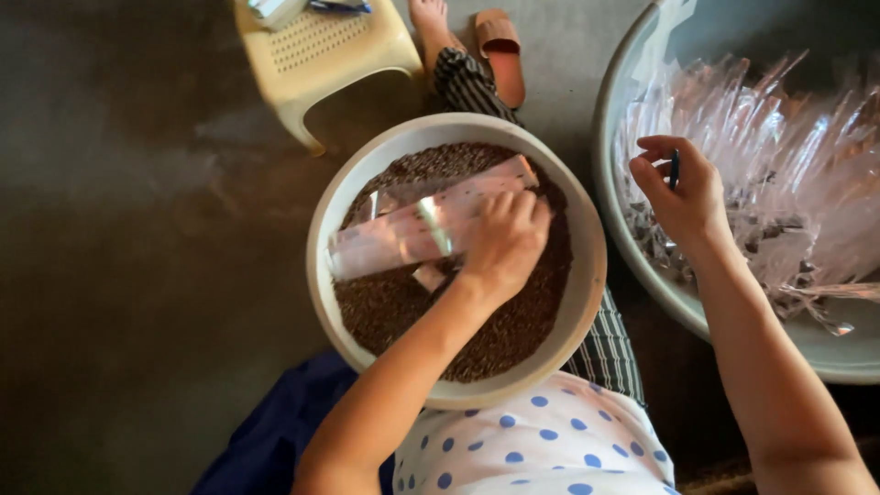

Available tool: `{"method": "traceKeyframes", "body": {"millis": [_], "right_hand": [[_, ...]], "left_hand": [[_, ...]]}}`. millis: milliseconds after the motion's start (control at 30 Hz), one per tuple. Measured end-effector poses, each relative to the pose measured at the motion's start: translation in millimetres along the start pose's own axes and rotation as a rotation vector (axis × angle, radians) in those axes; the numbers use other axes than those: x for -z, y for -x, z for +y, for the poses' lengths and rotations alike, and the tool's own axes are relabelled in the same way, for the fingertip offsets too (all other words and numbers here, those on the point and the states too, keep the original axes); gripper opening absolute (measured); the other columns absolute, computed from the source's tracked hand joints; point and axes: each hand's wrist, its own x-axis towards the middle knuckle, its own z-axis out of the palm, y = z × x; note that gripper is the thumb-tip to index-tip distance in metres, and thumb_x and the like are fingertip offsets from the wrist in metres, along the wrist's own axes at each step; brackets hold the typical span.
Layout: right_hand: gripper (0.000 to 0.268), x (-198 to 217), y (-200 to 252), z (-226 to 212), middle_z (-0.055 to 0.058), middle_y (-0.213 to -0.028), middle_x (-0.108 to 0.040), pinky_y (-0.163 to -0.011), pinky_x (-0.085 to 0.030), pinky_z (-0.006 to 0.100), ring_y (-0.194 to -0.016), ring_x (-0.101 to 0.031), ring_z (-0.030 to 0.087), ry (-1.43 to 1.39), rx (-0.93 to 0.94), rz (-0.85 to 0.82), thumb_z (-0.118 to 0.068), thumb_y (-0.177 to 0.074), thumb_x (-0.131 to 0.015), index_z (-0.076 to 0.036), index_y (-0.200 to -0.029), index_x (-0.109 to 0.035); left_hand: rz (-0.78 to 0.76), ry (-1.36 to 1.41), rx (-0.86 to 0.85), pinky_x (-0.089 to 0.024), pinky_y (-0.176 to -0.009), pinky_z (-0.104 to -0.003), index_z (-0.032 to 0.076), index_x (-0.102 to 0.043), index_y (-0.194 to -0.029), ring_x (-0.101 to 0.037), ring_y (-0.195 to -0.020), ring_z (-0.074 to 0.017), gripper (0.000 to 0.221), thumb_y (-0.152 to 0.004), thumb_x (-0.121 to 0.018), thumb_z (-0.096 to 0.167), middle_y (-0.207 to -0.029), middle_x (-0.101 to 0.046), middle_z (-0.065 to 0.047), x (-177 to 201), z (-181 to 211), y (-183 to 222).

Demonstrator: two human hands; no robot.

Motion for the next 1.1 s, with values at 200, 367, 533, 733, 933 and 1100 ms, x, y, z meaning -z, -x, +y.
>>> {"method": "traceKeyframes", "body": {"millis": [200,367,533,733,933,1100], "right_hand": [[0.023,-3,33,-55,-0.004,-0.084,-0.053,-0.061,-0.041,0.019,-0.068,-0.050,0.005,-0.250,-0.055,0.028,-0.018,-0.112,-0.058,-0.006,-0.131,-0.062],[0.037,-17,38,-67,0.005,-0.098,-0.062,-0.075,-0.042,0.022,-0.077,-0.051,0.010,-0.472,-0.094,-0.014,-0.033,-0.113,-0.047,-0.004,-0.103,-0.068],[0.040,-73,51,-104,0.009,-0.082,-0.069,-0.066,-0.057,0.026,-0.076,-0.069,0.012,-0.398,-0.062,-0.144,-0.034,-0.105,-0.058,-0.001,-0.126,-0.069],[0.015,-110,45,-139,0.016,-0.068,-0.068,-0.054,-0.053,0.027,-0.060,-0.070,0.021,-0.805,0.003,-0.462,-0.005,-0.095,-0.072,0.005,-0.084,-0.069],[0.019,-115,25,-111,0.008,-0.072,-0.073,-0.052,-0.057,0.025,-0.058,-0.067,0.015,-0.048,-0.111,-0.819,-0.015,-0.097,-0.066,0.002,-0.096,-0.073],[0.027,-131,46,-80,0.010,-0.070,-0.071,-0.045,-0.055,0.030,-0.051,-0.069,0.019,0.179,-0.303,-0.916,-0.019,-0.101,-0.058,0.003,-0.088,-0.067]], "left_hand": [[0.033,0.620,0.209,-0.060,-0.078,-0.031,0.002,-0.073,-0.099,-0.072,-0.081,-0.0233,0.017,-0.082,-0.074,0.003,-0.091,-0.076,-0.015,36,-21,-5],[0.247,0.770,0.303,-0.051,-0.046,-0.018,0.002,-0.073,-0.084,-0.063,-0.055,-0.0099,0.009,-0.079,-0.076,-0.005,-0.077,-0.076,-0.010,94,-31,-4],[0.262,0.830,0.365,-0.055,-0.067,-0.024,0.018,-0.076,-0.092,-0.071,-0.074,-0.0113,0.008,-0.087,-0.077,0.012,-0.076,-0.074,0.001,121,-27,11],[0.370,0.909,0.295,-0.056,-0.090,-0.035,0.018,-0.076,-0.099,-0.067,-0.101,-0.0231,0.006,-0.094,-0.075,0.021,-0.108,-0.067,-0.006,179,-8,24],[0.516,1.255,0.189,-0.053,-0.097,-0.028,0.008,-0.060,-0.106,-0.060,-0.099,-0.0132,0.024,-0.093,-0.078,-0.002,-0.112,-0.062,-0.004,267,-1,44],[0.518,1.322,0.164,-0.058,-0.083,-0.023,0.014,-0.044,-0.108,-0.063,-0.084,-0.0094,0.039,-0.092,-0.076,-0.002,-0.094,-0.060,0.000,247,-7,47]]}}
